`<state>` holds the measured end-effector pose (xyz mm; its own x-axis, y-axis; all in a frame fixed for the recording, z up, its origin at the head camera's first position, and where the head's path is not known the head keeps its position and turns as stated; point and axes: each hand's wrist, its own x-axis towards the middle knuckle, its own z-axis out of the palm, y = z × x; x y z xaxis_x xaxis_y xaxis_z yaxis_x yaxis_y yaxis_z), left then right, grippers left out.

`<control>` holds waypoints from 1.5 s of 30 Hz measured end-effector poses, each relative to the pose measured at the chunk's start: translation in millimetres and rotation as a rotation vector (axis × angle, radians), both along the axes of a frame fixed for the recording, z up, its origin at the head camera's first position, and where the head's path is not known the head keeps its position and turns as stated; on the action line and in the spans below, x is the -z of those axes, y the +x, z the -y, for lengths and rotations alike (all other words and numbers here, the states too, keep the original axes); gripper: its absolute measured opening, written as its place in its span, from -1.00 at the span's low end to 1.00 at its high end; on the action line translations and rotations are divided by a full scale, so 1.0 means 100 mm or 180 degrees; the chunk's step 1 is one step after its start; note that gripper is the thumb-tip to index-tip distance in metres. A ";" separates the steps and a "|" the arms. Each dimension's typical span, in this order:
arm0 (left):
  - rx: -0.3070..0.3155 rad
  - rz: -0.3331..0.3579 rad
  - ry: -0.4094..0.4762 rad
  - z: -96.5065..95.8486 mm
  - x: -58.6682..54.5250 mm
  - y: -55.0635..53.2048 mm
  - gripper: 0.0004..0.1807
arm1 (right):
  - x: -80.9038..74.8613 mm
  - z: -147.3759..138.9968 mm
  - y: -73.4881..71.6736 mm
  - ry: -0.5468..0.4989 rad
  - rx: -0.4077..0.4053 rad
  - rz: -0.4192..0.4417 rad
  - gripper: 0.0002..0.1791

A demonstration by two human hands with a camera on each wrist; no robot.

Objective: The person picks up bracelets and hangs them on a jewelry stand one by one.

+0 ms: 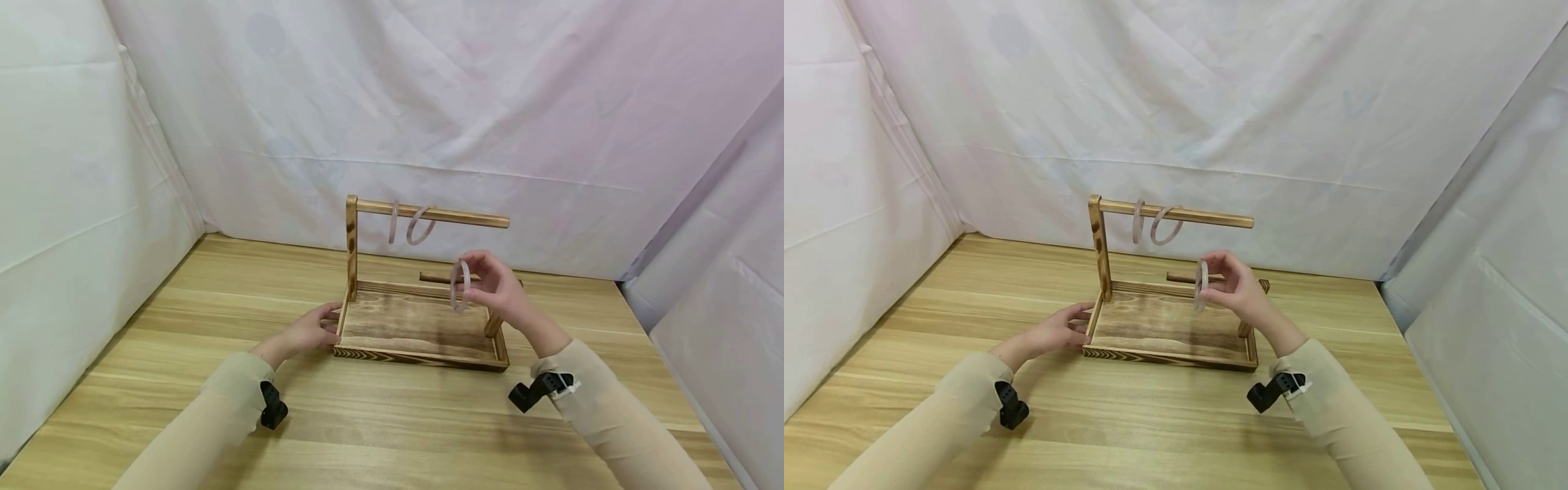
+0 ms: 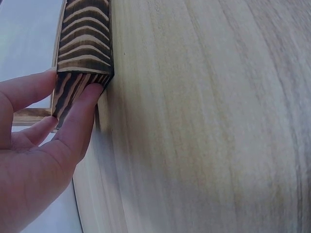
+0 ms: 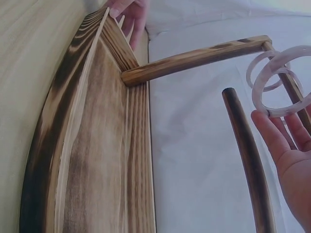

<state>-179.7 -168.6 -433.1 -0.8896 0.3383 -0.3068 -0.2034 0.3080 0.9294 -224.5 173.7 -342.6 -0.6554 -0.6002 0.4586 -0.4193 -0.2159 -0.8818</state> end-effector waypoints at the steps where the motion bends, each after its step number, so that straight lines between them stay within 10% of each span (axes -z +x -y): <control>1: 0.0017 -0.0005 -0.0002 0.00 0.00 0.00 -0.21 | 0.00 -0.01 -0.01 -0.0035 -0.0003 0.0004 -0.58; 45: -0.0011 -0.0052 -0.0090 0.00 -0.03 0.03 -0.22 | -0.20 -0.56 -0.20 0.0135 0.0987 0.0291 -0.66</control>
<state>-176.2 -168.2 -430.3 -0.8957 0.3267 -0.3016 -0.1893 0.3335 0.9235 -244.9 229.2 -322.2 -0.8473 -0.3827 0.3683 -0.3780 -0.0526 -0.9243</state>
